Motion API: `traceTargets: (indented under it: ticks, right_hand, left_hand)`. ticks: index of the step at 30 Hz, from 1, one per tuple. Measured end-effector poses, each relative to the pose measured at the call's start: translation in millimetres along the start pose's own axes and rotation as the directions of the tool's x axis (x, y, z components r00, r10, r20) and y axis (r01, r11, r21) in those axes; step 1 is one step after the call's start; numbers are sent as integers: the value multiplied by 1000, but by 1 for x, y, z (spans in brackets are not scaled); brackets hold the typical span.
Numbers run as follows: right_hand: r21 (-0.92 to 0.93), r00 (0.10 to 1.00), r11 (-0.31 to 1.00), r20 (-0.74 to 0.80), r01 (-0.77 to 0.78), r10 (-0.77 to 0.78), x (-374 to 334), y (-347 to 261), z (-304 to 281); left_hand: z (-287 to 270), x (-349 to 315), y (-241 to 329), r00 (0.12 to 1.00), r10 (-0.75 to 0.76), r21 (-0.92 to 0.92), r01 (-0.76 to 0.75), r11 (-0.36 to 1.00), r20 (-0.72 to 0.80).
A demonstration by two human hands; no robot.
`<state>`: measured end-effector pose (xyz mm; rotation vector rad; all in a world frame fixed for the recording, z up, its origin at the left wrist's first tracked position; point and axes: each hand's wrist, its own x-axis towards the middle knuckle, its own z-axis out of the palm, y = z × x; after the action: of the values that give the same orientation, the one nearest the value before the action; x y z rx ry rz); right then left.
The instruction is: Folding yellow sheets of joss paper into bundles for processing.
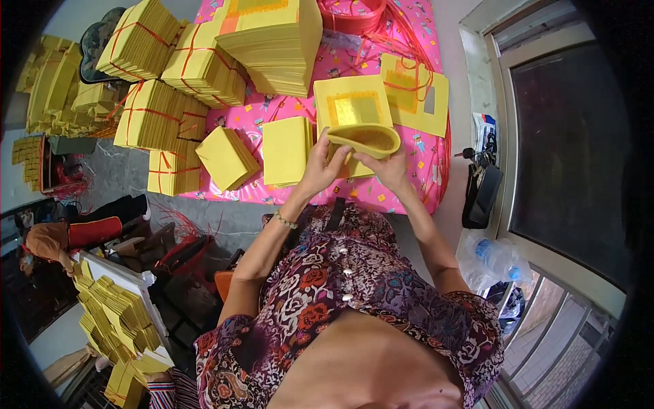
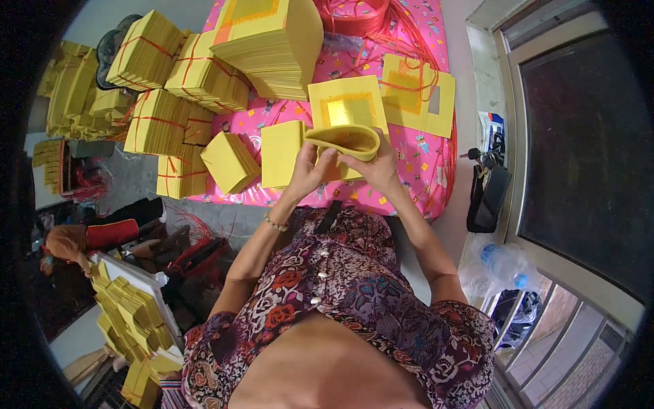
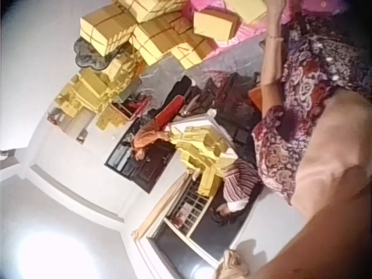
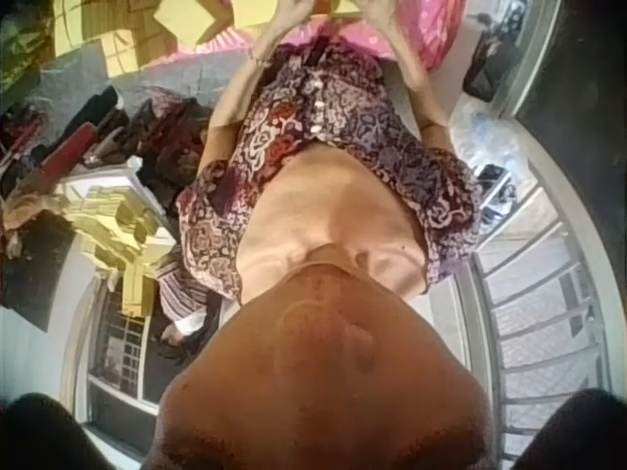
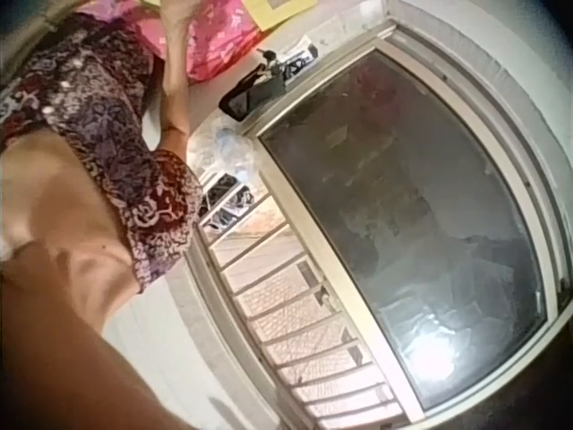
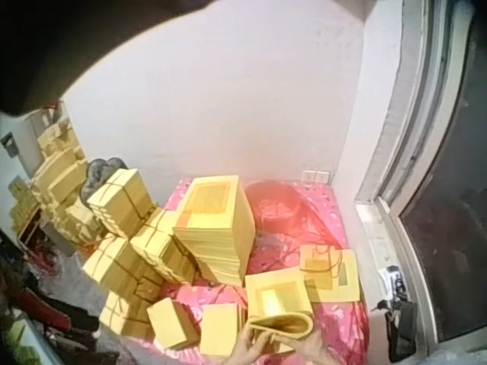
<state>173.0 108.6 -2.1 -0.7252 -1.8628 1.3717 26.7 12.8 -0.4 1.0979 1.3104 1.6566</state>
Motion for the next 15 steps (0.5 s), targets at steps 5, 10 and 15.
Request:
traceTargets:
  ticks: [5,10,15]
  right_hand:
    - [153,997,986,45,-71,65,-2,-5,-4]
    - [-25,996,996,28,-86,86,10,-14,-9]
    - [196,977,959,0,-207,211,27,-36,-5]
  left_hand:
    - [4,-2,3,997,75,88,-75,993,6]
    - [0,11,9,1000,20,148,-20,989,4]
    - [-6,30,37,984,-162,-208,174,962,72]
